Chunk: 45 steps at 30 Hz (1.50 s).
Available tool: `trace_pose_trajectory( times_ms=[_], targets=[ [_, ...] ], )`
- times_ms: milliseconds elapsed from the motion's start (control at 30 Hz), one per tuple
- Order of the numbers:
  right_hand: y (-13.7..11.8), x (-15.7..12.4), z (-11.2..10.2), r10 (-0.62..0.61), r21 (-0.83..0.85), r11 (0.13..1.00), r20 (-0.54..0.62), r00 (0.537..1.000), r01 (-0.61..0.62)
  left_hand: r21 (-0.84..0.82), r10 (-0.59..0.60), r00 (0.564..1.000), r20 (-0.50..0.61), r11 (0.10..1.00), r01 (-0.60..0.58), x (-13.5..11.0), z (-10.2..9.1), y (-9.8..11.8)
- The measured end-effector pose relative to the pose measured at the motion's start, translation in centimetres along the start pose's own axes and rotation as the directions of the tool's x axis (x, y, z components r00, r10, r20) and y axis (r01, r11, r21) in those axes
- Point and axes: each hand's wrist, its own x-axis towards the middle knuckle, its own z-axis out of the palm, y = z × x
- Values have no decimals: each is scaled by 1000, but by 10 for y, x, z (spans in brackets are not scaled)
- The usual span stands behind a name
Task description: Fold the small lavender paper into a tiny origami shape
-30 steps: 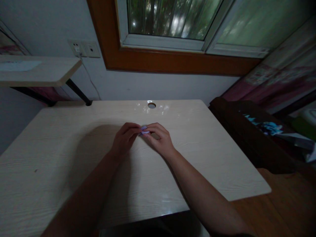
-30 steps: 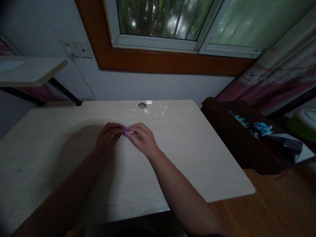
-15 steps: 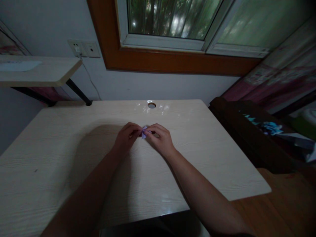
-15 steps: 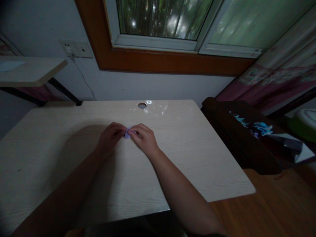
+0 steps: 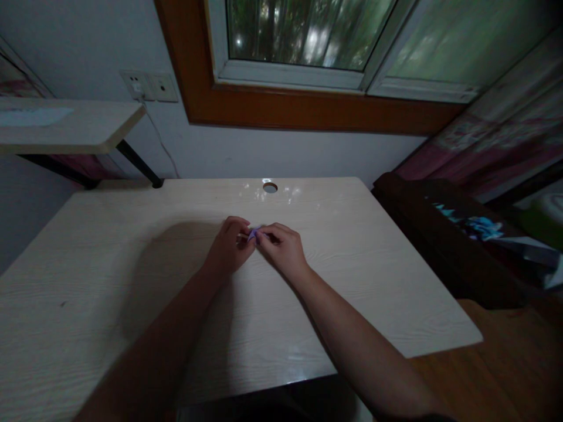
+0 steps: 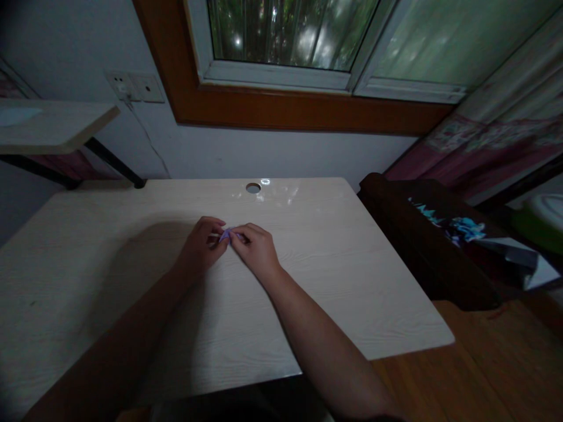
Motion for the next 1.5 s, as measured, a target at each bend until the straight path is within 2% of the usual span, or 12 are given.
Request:
trace_pose_trajectory(
  times_ms=[133,267,667,867,1133,1500],
  targets=[
    [0,-1,3,8,-6,1000,18,1000,-8,82,15,1000,-13,997,-14,0,0,-5],
    [1,-2,4,17,-30,999,27,999,-17,137,52,998,22,989,-54,-1,0,-6],
    [-2,0,0,4,-65,998,34,999,-2,166,35,999,14,986,-37,1,-2,2],
    [-1,0,1,-14,-25,1000,76,997,16,148,27,1000,-8,989,-25,3,-3,2],
    [-3,-1,-1,9,31,999,42,999,-10,198,72,996,-45,978,-62,4,-4,0],
    [-6,0,-3,22,120,992,49,999,-28,155,42,994,-100,988,-26,2,-5,0]
  ],
)
